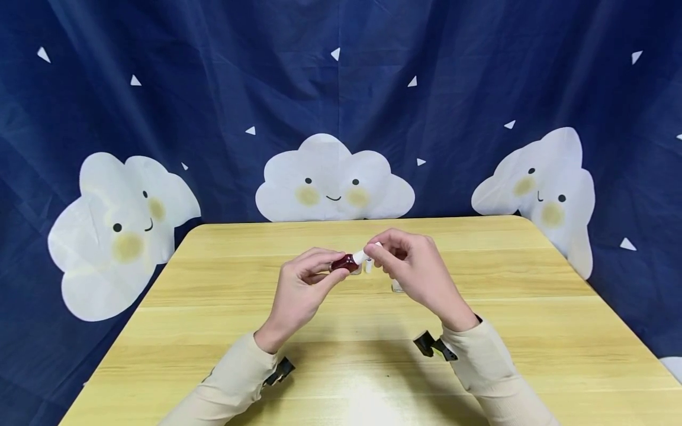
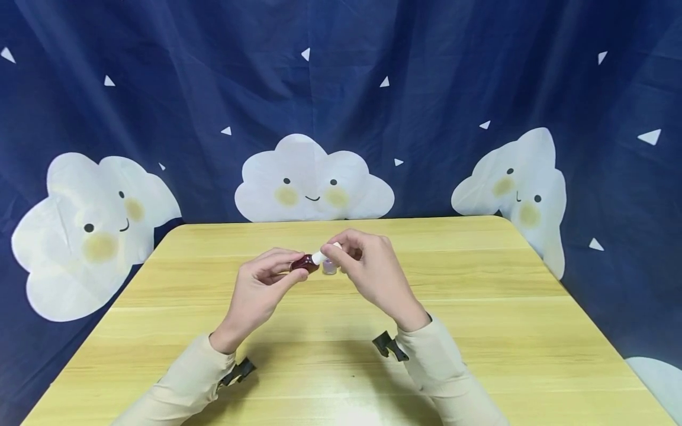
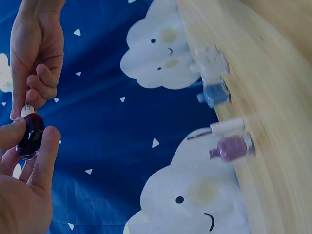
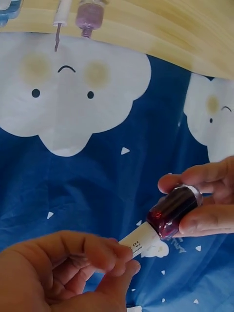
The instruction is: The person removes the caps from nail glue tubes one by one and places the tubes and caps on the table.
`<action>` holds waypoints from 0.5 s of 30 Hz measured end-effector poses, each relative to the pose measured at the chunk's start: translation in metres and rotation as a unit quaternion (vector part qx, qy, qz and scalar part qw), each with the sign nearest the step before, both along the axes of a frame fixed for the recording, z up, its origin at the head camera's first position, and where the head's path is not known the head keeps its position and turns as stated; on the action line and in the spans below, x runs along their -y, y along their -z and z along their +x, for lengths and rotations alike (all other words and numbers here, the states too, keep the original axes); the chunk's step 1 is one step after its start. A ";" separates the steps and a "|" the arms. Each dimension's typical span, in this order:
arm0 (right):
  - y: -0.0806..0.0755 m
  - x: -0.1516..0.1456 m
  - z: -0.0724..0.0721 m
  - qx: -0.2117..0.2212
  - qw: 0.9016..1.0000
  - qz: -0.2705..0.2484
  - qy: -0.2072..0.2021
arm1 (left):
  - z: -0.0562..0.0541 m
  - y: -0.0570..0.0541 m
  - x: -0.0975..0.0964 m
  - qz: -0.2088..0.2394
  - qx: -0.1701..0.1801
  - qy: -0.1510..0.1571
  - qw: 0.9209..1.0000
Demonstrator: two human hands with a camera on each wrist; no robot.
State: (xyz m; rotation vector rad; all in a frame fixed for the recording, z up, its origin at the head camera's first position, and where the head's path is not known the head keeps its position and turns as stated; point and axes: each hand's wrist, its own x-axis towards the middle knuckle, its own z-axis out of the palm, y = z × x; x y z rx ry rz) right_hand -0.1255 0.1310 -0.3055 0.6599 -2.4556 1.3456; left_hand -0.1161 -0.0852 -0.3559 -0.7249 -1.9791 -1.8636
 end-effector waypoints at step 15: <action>0.004 0.002 0.000 -0.062 0.998 -0.009 -0.015 | -0.001 -0.003 0.007 0.025 0.078 0.038 0.996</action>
